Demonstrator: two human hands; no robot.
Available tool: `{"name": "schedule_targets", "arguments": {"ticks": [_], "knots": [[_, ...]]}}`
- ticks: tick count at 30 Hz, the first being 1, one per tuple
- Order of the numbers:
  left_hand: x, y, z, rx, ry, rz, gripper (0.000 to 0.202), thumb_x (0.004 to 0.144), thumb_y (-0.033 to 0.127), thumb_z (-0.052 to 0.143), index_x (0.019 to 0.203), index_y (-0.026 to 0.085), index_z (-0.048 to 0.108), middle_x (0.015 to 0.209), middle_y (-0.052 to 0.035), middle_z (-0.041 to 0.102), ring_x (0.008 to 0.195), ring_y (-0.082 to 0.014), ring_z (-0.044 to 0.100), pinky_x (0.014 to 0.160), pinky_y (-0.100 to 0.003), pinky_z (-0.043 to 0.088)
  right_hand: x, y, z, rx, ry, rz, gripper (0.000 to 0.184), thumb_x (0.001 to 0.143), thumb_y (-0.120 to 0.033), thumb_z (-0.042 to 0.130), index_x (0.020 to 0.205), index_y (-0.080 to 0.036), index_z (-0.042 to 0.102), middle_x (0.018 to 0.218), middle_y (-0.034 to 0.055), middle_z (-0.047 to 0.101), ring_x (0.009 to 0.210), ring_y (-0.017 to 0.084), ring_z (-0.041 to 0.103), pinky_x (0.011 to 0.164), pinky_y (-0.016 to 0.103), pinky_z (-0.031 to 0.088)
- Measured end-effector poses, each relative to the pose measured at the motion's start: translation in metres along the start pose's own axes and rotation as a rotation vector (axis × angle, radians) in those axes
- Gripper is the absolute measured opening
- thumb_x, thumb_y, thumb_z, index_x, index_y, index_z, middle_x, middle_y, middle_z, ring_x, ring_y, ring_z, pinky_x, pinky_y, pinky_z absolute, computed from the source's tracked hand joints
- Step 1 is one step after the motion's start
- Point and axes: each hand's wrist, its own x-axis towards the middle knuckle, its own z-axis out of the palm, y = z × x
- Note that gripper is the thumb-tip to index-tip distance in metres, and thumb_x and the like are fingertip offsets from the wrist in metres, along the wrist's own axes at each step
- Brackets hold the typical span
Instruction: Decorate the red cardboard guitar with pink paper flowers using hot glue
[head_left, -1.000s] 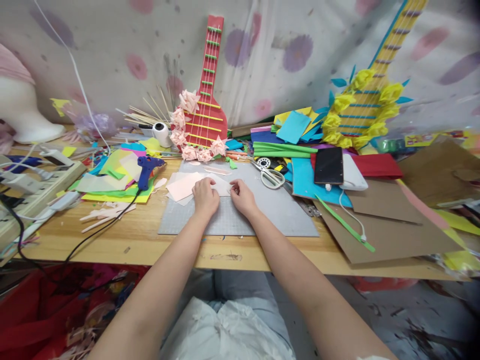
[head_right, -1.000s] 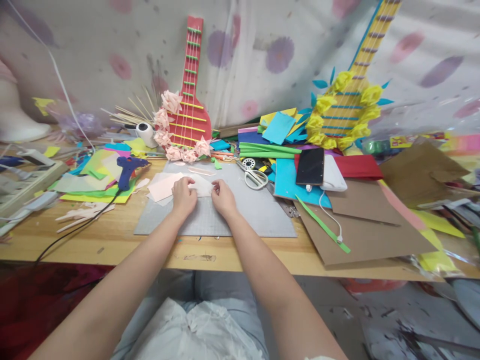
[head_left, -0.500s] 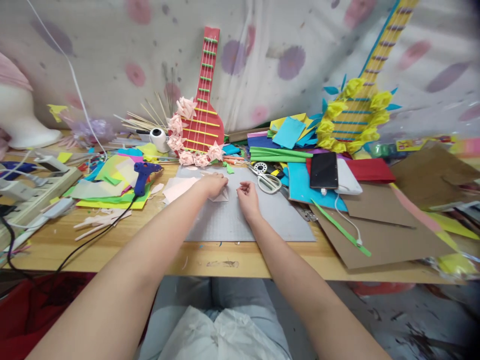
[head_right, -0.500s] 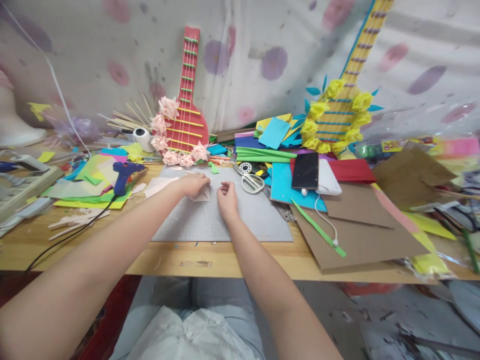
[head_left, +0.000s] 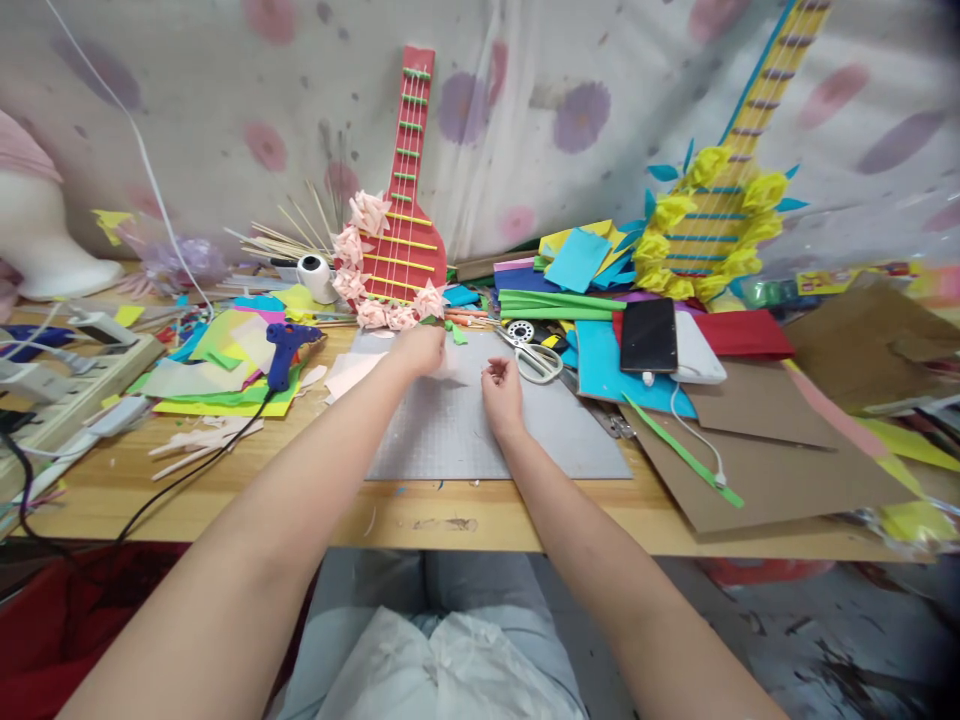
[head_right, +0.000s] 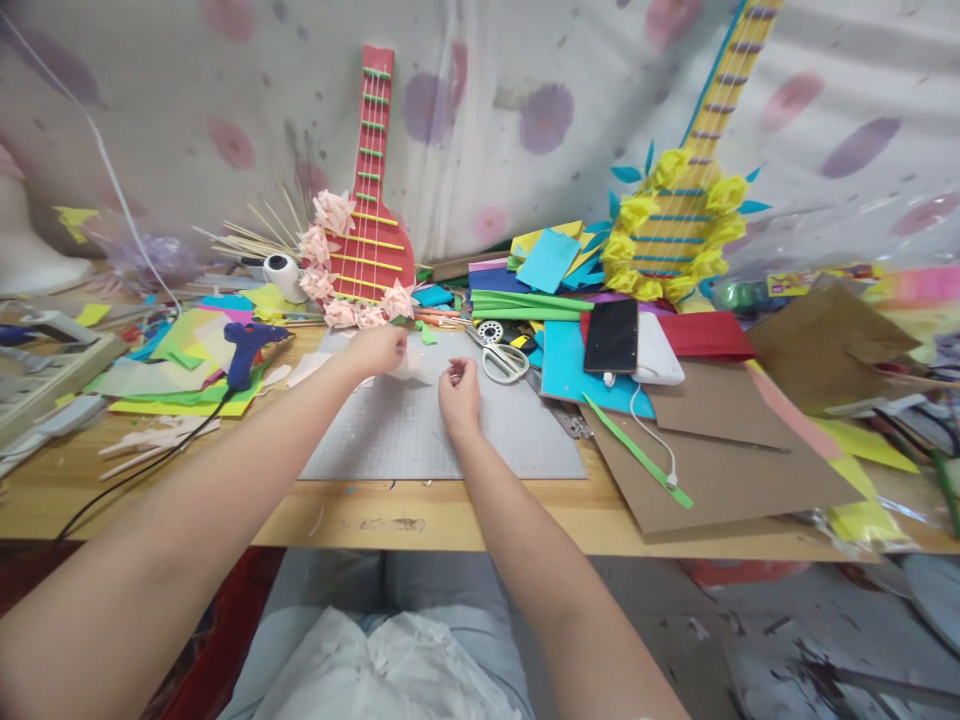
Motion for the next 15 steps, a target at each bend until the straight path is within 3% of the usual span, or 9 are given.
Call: {"name": "schedule_targets", "arguments": {"ticks": [4,9,12,15], "knots": [[-0.009,-0.007,0.008,-0.395,0.188,-0.224,0.013,0.07,0.02,0.049,0.08,0.018,0.058,0.079,-0.0054,0.063,0.076,-0.0197,0.057,0.068,-0.029,0.042,-0.004,-0.003,0.001,-0.067,0.021,-0.164,0.026,0.071,-0.013,0.04,0.096,-0.017,0.046,0.088,0.0046,0.051,0.068,0.013,0.047,0.07,0.027,0.043],[-0.025,-0.011,0.037,-0.995,0.111,-0.445,0.01,0.066,0.02,0.05,0.073,0.016,0.056,0.068,-0.0011,0.058,0.064,-0.0151,0.054,0.057,-0.025,0.041,-0.008,-0.002,0.003,-0.23,-0.103,-0.358,0.044,0.066,-0.003,0.038,0.104,-0.019,0.051,0.101,0.0078,0.046,0.074,0.014,0.049,0.074,0.03,0.044],[-0.028,-0.015,0.051,-1.056,0.09,-0.511,0.015,0.062,0.015,0.051,0.077,0.015,0.056,0.072,-0.0025,0.06,0.066,-0.0159,0.056,0.058,-0.025,0.041,-0.005,0.0,0.001,-0.33,-0.212,-0.408,0.057,0.064,0.001,0.038,0.114,-0.023,0.051,0.109,0.0086,0.042,0.089,0.017,0.049,0.08,0.032,0.044],[-0.026,-0.019,0.059,-1.006,0.105,-0.487,0.028,0.062,0.011,0.051,0.089,0.016,0.057,0.08,-0.0046,0.063,0.072,-0.0172,0.058,0.063,-0.026,0.043,-0.001,0.0,-0.002,-0.425,-0.274,-0.502,0.058,0.063,0.001,0.042,0.114,-0.023,0.053,0.113,0.0086,0.04,0.1,0.02,0.045,0.091,0.036,0.04]]}}
